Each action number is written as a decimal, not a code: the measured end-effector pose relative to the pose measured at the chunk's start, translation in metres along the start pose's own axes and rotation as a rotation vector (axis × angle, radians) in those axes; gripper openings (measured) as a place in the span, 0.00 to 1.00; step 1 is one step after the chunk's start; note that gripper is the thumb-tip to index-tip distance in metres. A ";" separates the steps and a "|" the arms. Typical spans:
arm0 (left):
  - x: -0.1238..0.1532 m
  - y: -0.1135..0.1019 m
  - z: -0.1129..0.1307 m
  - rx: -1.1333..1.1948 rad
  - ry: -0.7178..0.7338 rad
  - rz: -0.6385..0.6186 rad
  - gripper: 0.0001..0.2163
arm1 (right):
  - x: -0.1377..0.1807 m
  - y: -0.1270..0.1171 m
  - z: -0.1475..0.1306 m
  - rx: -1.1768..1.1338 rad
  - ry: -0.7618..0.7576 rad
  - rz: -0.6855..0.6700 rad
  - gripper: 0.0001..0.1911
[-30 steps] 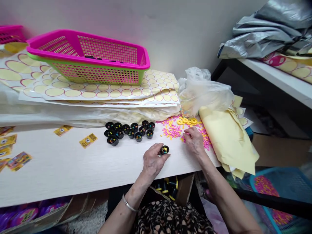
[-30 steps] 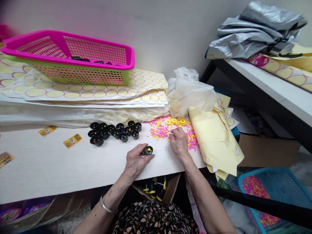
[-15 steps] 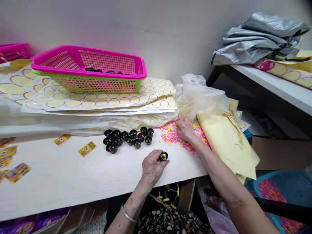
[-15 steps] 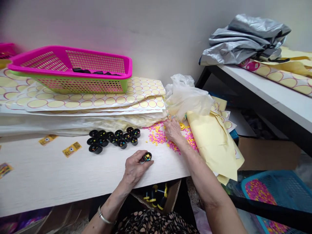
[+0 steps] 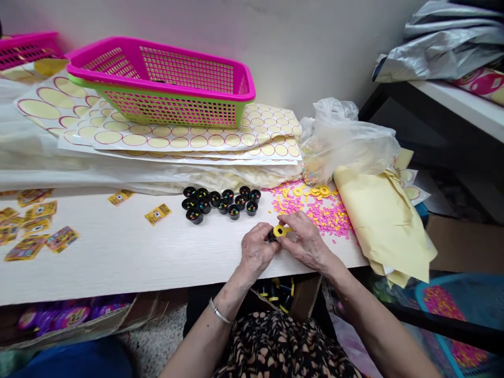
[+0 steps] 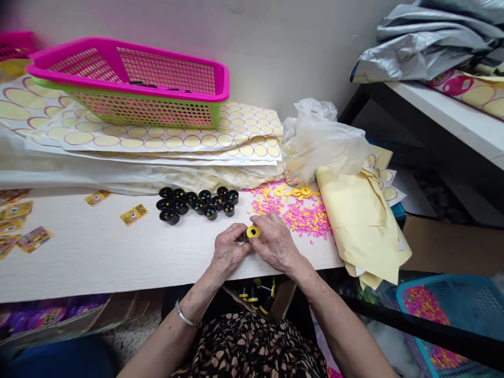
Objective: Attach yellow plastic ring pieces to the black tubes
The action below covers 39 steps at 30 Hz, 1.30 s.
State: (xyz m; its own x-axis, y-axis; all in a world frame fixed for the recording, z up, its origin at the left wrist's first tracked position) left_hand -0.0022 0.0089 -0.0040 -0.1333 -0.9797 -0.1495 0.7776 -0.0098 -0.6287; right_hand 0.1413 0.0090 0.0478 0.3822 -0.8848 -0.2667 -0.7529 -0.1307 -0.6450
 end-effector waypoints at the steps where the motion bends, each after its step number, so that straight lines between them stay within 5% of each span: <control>1: 0.000 0.000 0.000 -0.005 0.005 0.006 0.04 | -0.001 0.001 0.000 0.025 0.000 -0.018 0.18; 9: 0.002 -0.003 -0.002 0.058 0.022 0.003 0.09 | -0.005 0.000 -0.012 0.049 0.060 -0.047 0.19; 14: -0.004 -0.015 -0.003 0.414 -0.186 -0.031 0.12 | -0.003 0.004 -0.006 -0.013 0.090 -0.013 0.22; 18: -0.009 -0.012 0.005 0.445 -0.246 -0.145 0.14 | -0.001 0.010 0.007 -0.191 0.159 0.100 0.24; 22: -0.008 -0.006 0.010 0.399 -0.259 -0.079 0.15 | 0.003 0.016 0.011 -0.403 0.260 0.206 0.19; 27: -0.006 -0.004 0.011 0.366 -0.268 -0.054 0.13 | 0.024 0.029 0.004 -0.686 0.624 0.558 0.24; 31: -0.007 -0.005 0.011 0.449 -0.319 -0.061 0.13 | 0.032 0.045 -0.002 -1.009 0.803 0.436 0.27; 39: -0.014 -0.008 0.011 0.597 -0.481 -0.202 0.13 | 0.017 0.045 0.000 -1.178 0.812 0.335 0.22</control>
State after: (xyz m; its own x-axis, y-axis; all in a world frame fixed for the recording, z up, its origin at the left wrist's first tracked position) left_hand 0.0001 0.0204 0.0114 -0.1327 -0.9251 0.3557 0.9830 -0.1687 -0.0721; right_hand 0.1140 -0.0115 0.0145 0.0058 -0.8975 0.4410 -0.8882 0.1979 0.4146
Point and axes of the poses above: each hand's wrist, its own x-axis away from the middle knuckle, its own y-axis out of the palm, z = x × y, the point moved 1 cm from there along -x, towards the middle knuckle, and after that the axes turned 12 degrees about -x, right-handed, at the moved point
